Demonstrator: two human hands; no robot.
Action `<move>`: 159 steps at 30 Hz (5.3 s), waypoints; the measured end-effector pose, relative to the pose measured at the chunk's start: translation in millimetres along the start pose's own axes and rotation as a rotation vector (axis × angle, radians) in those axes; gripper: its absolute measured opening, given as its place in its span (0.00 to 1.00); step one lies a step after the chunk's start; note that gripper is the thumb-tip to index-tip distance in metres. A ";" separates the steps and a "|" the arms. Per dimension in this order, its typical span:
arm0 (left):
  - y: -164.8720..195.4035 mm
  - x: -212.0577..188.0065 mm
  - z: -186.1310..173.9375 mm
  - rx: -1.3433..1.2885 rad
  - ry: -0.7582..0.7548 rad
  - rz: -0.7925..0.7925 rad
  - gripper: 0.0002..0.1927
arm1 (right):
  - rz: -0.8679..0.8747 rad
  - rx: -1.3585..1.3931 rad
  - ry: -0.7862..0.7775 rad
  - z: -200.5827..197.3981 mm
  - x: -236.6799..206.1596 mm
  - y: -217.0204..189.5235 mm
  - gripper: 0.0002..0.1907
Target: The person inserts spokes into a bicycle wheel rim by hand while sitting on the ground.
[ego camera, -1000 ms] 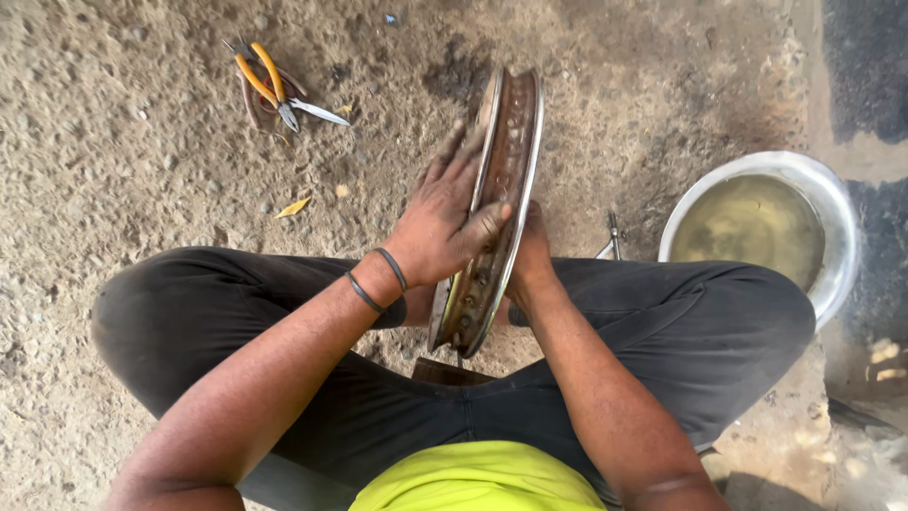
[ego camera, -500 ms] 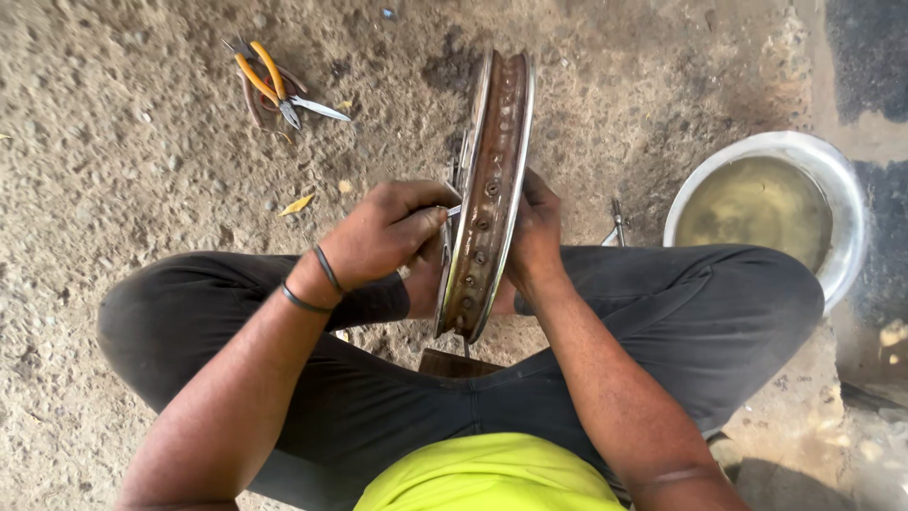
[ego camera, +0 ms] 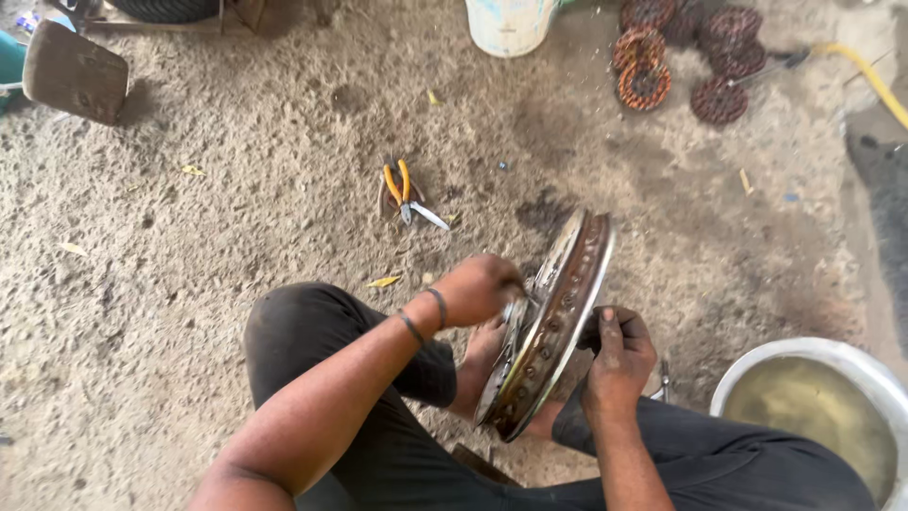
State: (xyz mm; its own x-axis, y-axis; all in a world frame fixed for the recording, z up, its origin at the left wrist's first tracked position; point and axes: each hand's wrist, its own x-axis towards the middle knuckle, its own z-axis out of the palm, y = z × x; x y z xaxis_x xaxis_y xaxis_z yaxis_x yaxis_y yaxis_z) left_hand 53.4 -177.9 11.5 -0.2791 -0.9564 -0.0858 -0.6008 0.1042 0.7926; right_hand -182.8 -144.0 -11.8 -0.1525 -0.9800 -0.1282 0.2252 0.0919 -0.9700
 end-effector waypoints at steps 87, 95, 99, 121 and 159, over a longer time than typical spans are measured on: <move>47.1 -22.6 4.4 -0.062 0.466 0.310 0.10 | -0.112 -0.153 -0.056 -11.4 -4.5 6.4 0.11; 76.9 -29.6 27.1 0.046 0.232 0.531 0.07 | -0.260 -0.027 -0.153 0.8 -23.8 -41.2 0.13; 61.1 -15.0 26.2 -0.017 0.470 0.348 0.12 | 0.176 -0.351 -0.038 -22.1 6.7 -51.0 0.14; -43.9 6.0 83.4 -0.920 -0.222 -0.333 0.22 | 0.260 0.117 -0.443 -16.3 -11.3 -4.8 0.04; -27.6 7.2 88.6 -0.628 -0.202 -0.178 0.22 | 0.308 0.478 -0.196 -3.6 -4.4 -7.0 0.06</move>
State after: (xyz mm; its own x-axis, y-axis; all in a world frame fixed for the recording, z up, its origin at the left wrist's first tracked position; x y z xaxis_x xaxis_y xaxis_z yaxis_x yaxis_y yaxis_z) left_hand 1.6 -163.5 -64.5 -0.3869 -0.8683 -0.3103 -0.1185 -0.2869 0.9506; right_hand -187.2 -139.7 -5.2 0.1581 -0.9394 -0.3042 0.6454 0.3315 -0.6882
